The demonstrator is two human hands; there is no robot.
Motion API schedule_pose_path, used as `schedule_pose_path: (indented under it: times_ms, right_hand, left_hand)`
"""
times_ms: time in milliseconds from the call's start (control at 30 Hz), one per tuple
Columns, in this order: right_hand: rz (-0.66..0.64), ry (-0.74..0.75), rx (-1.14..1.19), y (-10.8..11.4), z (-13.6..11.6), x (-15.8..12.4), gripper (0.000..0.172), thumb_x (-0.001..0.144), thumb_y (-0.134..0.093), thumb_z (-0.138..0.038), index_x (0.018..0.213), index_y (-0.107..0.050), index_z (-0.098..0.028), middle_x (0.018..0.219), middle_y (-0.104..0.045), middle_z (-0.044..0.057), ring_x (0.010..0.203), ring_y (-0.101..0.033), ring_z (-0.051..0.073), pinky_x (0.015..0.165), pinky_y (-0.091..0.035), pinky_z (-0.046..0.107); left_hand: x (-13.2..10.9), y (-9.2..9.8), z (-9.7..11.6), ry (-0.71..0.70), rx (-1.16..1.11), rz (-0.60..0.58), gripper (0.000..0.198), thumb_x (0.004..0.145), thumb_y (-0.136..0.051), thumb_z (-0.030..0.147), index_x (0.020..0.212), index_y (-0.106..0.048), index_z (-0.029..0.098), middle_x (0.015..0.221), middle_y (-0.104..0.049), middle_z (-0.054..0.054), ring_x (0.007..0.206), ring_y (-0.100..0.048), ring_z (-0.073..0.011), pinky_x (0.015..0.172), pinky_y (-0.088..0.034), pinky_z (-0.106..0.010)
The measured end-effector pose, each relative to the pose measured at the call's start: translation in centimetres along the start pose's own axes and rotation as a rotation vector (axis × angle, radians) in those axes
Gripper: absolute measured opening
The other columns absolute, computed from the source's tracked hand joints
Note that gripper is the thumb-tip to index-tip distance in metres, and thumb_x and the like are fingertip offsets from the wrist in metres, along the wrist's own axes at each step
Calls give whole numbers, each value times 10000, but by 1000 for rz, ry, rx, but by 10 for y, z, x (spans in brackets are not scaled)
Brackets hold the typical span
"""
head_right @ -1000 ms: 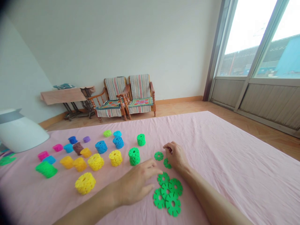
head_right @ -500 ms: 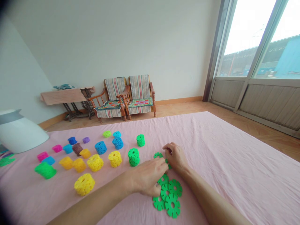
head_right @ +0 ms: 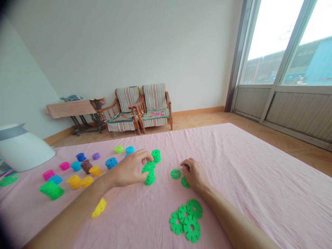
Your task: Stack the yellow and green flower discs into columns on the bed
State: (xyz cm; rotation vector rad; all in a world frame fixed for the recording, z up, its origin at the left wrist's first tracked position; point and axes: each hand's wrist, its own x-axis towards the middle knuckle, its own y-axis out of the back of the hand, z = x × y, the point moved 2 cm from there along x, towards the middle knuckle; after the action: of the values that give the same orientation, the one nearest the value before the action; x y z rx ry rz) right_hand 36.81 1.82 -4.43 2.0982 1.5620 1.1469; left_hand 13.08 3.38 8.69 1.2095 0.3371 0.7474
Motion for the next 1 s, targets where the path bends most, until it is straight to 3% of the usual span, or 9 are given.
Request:
schedule_pose_path:
  times_ms: [167,467,633,733,900,1000]
  right_hand:
    - [-3,8,3,-1,3,-1,249,775,-450,-172,792,-699,-173,736,-644,37,582,-571,136,580,-424,270]
    - [-4,12,11,-4,8,0,245,772,-454,-178,794,-698,-182,744,-644,37,595,-571,144,594,-435,285]
    - [-3,15,21,-3,6,-1,246,774,-454,-176,804,-698,-182,745,-647,41,596,-575,144,594,-442,285]
    - [0,7,26,-2,5,-1,247,771,-457,-176,803,-701,-180,739,-650,45,593,-575,147,587,-448,288]
    - [8,-31,34,7,-6,5,255,797,-445,-197,860,-690,-172,779,-666,60,635,-597,157,607,-473,294]
    - [-60,-24,44,25,-26,5,216,800,-471,-206,824,-683,-176,755,-678,44,668,-617,154,616,-484,273]
  left_hand:
    - [-1,-3,-16,30,63,-11,311,628,-587,166,938,-585,193,887,-547,-17,845,-537,-196,727,-426,-289]
    - [-5,-7,-18,39,70,-15,317,639,-606,160,955,-609,184,916,-585,-28,871,-554,-212,741,-436,-297]
    - [-26,-6,-6,81,-13,177,274,733,-555,134,1000,-577,189,971,-593,-29,861,-553,-182,779,-428,-296]
    - [-49,-26,7,112,-61,255,224,748,-439,28,851,-562,185,822,-583,-5,754,-550,-151,704,-416,-262]
    - [-78,-76,22,29,-147,102,315,623,-392,-82,745,-522,179,758,-566,4,732,-552,-143,643,-388,-233]
    - [-84,-90,21,13,-191,102,338,605,-389,-94,755,-529,174,770,-571,-2,742,-557,-144,652,-393,-230]
